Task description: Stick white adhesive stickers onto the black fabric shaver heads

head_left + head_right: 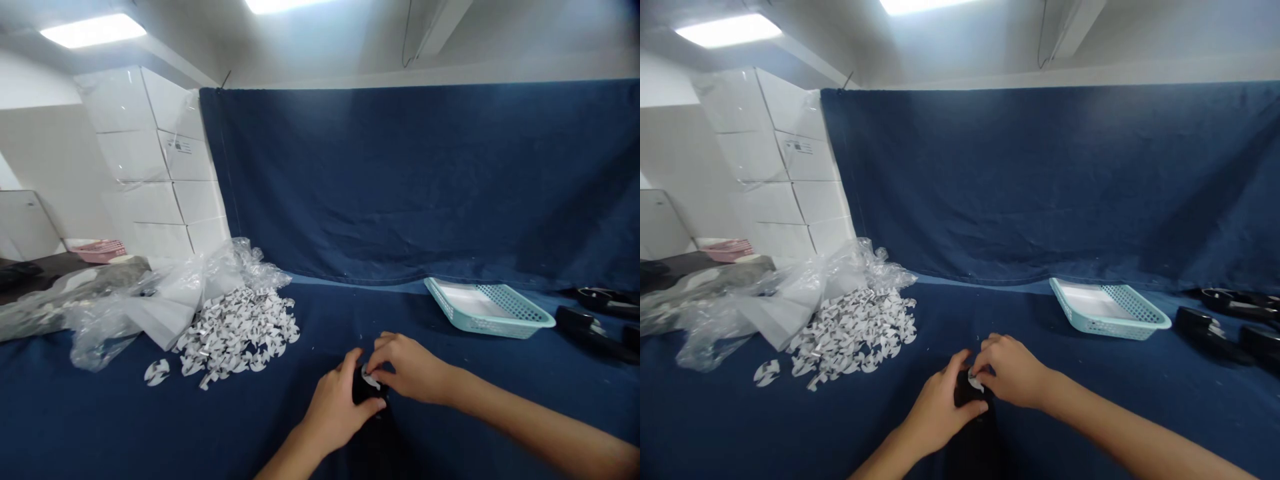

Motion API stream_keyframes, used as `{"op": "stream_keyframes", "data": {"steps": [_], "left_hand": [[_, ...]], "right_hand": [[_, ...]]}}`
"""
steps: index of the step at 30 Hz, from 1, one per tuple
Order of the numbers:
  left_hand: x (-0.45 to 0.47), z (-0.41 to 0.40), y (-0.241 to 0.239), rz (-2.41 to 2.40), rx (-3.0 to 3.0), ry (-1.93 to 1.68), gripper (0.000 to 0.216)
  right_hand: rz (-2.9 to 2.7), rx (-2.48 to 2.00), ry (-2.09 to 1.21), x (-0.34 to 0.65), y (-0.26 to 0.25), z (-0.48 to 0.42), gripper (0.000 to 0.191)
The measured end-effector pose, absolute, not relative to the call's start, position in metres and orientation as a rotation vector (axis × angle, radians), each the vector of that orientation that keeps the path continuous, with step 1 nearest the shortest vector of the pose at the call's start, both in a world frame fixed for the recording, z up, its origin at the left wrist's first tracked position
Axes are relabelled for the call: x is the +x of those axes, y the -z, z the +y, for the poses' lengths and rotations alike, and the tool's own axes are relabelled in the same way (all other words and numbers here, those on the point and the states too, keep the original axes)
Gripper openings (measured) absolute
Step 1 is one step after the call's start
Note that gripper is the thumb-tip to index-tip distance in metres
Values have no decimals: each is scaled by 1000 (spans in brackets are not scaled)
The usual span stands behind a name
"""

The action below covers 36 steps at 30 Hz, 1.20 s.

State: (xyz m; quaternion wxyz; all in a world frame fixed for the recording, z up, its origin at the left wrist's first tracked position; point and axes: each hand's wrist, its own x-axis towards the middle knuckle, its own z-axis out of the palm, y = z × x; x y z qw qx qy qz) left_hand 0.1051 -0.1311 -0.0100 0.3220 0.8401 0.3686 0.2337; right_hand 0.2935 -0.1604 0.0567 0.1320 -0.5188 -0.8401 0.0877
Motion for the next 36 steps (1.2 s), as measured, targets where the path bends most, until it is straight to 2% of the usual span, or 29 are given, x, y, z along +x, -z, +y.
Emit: {"op": "stream_keyframes", "data": {"steps": [10, 20, 26, 36], "left_hand": [[105, -132, 8, 987, 2177, -615, 80], [108, -132, 6, 977, 2135, -598, 79], [107, -132, 6, 982, 2121, -598, 79], [109, -133, 6, 993, 2106, -632, 74]], "right_hand": [[-2225, -1732, -226, 282, -52, -160, 16], [-2296, -1668, -415, 299, -63, -158, 33], [-2327, -1663, -420, 303, -62, -151, 20], [-2382, -1601, -298, 299, -65, -150, 13]]}}
